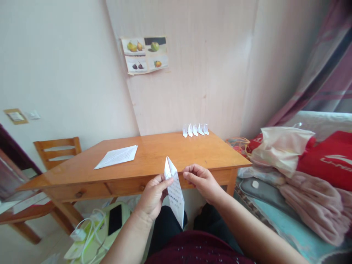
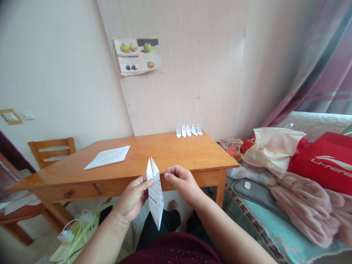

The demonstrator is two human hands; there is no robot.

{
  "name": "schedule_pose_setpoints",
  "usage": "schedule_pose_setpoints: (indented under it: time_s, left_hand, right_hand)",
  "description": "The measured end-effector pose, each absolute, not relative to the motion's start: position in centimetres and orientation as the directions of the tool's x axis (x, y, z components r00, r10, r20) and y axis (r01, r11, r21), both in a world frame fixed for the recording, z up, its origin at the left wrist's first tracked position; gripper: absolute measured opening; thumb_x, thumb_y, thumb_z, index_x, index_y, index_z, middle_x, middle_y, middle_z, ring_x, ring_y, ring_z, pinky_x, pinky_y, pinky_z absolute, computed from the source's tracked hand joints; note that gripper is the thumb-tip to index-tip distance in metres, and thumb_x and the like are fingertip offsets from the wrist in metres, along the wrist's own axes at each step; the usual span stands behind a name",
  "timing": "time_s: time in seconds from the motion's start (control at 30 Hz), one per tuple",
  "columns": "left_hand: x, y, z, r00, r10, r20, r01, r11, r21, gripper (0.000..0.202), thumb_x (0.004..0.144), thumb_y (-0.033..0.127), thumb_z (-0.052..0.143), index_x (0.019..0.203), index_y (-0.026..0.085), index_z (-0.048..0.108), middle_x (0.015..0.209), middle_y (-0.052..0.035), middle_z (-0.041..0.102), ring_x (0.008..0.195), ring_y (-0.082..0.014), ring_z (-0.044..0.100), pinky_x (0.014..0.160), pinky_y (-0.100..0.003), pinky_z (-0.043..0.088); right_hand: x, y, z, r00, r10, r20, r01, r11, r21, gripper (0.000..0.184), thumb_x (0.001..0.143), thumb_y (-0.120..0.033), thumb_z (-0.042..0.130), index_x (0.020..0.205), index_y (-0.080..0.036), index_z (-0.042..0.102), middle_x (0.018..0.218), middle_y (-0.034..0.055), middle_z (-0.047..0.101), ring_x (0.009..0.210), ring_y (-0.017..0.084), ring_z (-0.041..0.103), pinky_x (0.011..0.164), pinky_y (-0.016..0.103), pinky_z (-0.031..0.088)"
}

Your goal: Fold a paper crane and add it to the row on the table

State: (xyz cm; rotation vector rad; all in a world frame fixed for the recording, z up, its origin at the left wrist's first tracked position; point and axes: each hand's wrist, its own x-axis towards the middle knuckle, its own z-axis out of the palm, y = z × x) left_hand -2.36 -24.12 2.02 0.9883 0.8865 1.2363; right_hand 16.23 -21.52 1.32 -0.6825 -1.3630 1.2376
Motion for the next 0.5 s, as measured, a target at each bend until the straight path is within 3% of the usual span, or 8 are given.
schedule_pose_setpoints:
  time_s: [0.27, 0.5]
  left_hand:
    - [-2.7, -24.6, 2.3, 0.133, 0.989, -0.060, -0.401, 0.109, 0.909, 0.028, 0.071, 0.025, 0.082, 0.094, 0.012, 0.073, 0.083, -0.0088, 0.076, 0.070, -0.0179, 0.068, 0.068, -0.028, 0.050]
    - [-2.8, -24.9, 2.3, 0.115, 0.991, -0.061, -0.409, 0.103, 0.907, 0.022, 0.071, 0.025, 0.082, 0.084, 0.013, 0.070, 0.073, -0.0040, 0.071, 0.063, -0.0137, 0.063, 0.064, -0.025, 0.047]
  right_hand:
    - [15.5, -23.3, 0.2, -0.448, 0.797, 0.405, -0.288, 0.300, -0.909, 0.032, 0.085, -0.036, 0.074, 0.114, -0.026, 0.063, 0.088, -0.0010, 0.061, 0.075, 0.014, 0.054, 0.070, 0.028, 0.042]
    - [15.7, -23.7, 0.1, -0.465, 0.775, 0.428, -0.172, 0.394, -0.903, 0.020, 0.091, -0.035, 0.066, 0.108, -0.025, 0.067, 0.094, 0.0025, 0.063, 0.078, 0.016, 0.056, 0.073, 0.029, 0.045]
